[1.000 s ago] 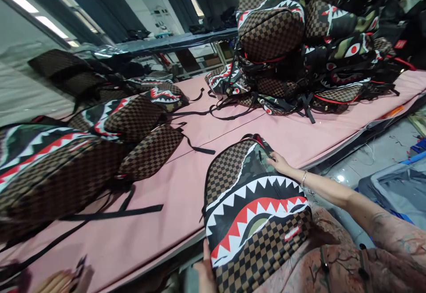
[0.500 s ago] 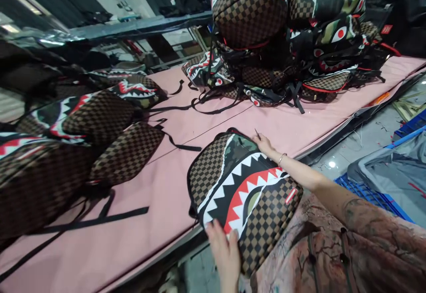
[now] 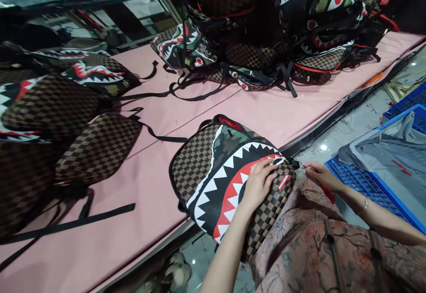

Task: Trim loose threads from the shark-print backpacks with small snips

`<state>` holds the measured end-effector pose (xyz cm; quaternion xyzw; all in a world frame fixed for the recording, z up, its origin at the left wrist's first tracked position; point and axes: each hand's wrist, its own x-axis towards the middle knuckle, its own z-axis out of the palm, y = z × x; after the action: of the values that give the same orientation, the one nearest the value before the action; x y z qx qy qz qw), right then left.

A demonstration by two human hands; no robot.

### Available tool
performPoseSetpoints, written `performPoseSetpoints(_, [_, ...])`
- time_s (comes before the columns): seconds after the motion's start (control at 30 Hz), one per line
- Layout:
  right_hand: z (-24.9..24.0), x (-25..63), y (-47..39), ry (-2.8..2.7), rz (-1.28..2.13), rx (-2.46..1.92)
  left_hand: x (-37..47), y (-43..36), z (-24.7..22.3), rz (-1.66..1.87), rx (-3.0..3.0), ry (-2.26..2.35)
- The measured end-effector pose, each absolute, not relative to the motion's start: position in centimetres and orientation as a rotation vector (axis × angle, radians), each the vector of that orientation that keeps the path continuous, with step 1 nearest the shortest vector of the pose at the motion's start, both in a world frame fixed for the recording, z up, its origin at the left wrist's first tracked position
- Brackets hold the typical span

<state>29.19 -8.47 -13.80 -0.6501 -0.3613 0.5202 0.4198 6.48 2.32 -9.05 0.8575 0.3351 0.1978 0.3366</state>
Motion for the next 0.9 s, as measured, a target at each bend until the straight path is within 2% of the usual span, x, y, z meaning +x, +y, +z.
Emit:
performPoseSetpoints(0.1, [-13.6, 27.7, -12.1, -0.853, 1.376, -1.561, 9.6, 4.1, -8.8, 0.320, 2.299, 0.711])
performPoseSetpoints(0.27, [-13.0, 25.9, -13.0, -0.823, 1.272, -1.641, 11.6, 4.7, -8.8, 0.130, 2.267, 0.671])
performPoseSetpoints(0.63, [-10.2, 24.4, -10.0, -1.321, 0.932, -1.905, 11.1, 4.0, -9.3, 0.288, 2.171, 0.664])
performPoseSetpoints(0.77, [-10.4, 24.9, -9.0, -1.384, 0.929, -1.788, 11.1, 3.9, -9.5, 0.381, 2.107, 0.693])
performPoseSetpoints(0.9, [-11.7, 25.9, -8.9, -1.235, 0.963, -1.638, 9.9, 4.0, -9.8, 0.608, 1.961, 1.008])
